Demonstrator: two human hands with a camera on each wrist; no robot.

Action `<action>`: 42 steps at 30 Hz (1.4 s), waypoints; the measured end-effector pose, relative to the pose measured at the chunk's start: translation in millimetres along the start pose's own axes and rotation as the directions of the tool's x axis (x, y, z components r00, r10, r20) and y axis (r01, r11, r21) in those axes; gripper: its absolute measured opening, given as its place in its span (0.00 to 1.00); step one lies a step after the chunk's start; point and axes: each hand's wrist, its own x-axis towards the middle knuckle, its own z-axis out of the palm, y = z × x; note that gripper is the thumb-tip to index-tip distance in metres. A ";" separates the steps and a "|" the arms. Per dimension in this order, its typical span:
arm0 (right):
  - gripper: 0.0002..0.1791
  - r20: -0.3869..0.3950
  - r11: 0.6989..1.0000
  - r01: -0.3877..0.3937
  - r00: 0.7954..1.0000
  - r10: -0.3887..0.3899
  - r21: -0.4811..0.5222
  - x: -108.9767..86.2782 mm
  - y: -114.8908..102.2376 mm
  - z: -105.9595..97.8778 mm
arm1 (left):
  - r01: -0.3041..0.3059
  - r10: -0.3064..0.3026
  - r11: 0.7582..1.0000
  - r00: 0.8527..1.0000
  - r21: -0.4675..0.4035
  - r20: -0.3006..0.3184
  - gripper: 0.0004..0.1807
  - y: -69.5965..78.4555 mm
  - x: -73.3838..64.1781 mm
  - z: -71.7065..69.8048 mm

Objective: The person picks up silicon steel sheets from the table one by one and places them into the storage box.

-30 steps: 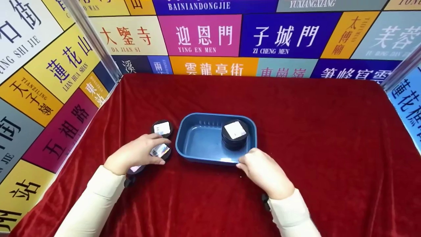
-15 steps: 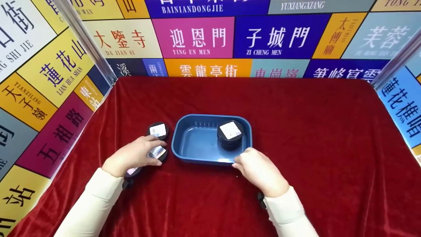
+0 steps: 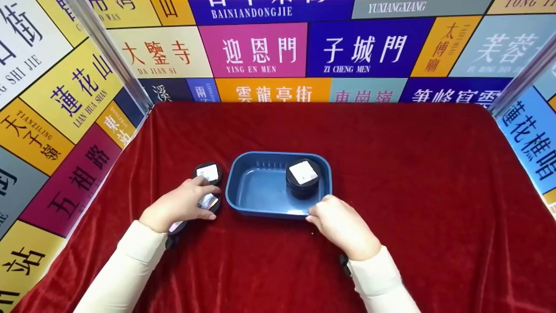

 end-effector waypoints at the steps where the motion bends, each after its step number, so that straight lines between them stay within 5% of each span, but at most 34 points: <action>1: 0.05 0.000 1.000 0.002 1.000 -0.002 -0.001 0.0 0.0 0.0 | 0.003 -0.003 1.000 1.000 0.001 -0.001 0.34 0.2 0.7 1.0; 14: 0.10 -0.018 1.000 0.027 0.999 -0.027 -0.006 0.4 0.6 0.9 | 0.018 -0.017 0.999 0.999 0.038 -0.031 0.36 1.7 4.6 5.5; 26: 0.13 -0.023 0.999 0.039 0.999 -0.039 -0.008 0.3 1.5 1.6 | 0.046 -0.047 0.997 0.999 0.057 0.005 0.35 3.9 9.7 5.1; 42: 0.06 -0.006 1.000 0.000 1.000 0.000 0.007 -1.2 1.7 -0.1 | 0.056 -0.057 0.997 0.998 0.061 0.008 0.35 4.9 11.5 5.5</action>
